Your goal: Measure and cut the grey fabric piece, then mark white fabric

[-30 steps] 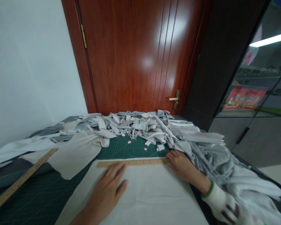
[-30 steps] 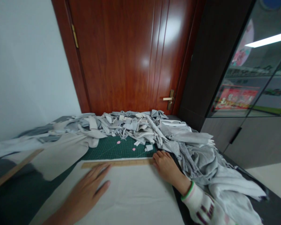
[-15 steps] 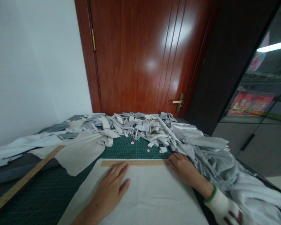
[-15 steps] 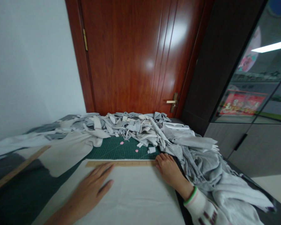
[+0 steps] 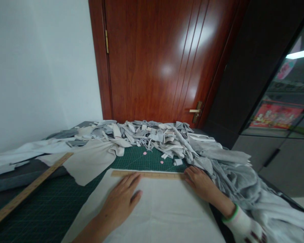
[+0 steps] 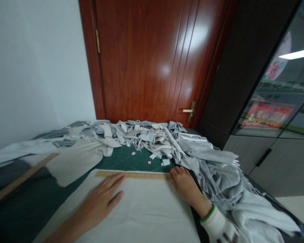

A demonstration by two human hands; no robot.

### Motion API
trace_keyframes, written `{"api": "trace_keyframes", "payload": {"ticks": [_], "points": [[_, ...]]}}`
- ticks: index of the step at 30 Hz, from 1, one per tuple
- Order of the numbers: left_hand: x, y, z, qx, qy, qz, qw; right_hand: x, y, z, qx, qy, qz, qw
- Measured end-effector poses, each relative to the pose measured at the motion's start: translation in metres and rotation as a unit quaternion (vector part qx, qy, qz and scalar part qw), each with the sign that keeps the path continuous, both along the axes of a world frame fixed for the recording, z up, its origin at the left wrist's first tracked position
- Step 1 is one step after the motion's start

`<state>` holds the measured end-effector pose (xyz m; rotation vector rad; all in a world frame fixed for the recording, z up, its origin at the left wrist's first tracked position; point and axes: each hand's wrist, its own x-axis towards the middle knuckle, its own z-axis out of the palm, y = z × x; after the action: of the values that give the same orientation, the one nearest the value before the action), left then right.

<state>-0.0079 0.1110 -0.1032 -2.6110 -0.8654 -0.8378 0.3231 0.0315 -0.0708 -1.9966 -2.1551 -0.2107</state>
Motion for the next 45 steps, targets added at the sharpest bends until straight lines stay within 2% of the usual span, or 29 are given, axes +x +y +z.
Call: {"api": "trace_keyframes", "payload": {"ticks": [10,17,28,37,45], "points": [[0.000,-0.001,0.007,0.012,0.031,-0.001,0.999,-0.003,-0.001,0.003,-0.006,0.000,-0.004,1.000],[0.000,0.001,0.005,0.018,0.039,0.006,0.999,-0.005,-0.001,0.005,-0.010,-0.015,-0.012,1.000],[0.000,0.002,0.007,-0.053,0.082,0.018,0.995,0.001,0.002,-0.003,-0.012,0.000,-0.001,1.000],[0.002,-0.005,0.007,-0.027,0.038,0.015,0.999,0.000,0.002,-0.003,-0.012,0.009,-0.004,1.000],[0.006,-0.009,-0.001,-0.020,0.030,0.036,0.999,0.001,0.002,-0.003,-0.028,0.015,-0.008,0.999]]}}
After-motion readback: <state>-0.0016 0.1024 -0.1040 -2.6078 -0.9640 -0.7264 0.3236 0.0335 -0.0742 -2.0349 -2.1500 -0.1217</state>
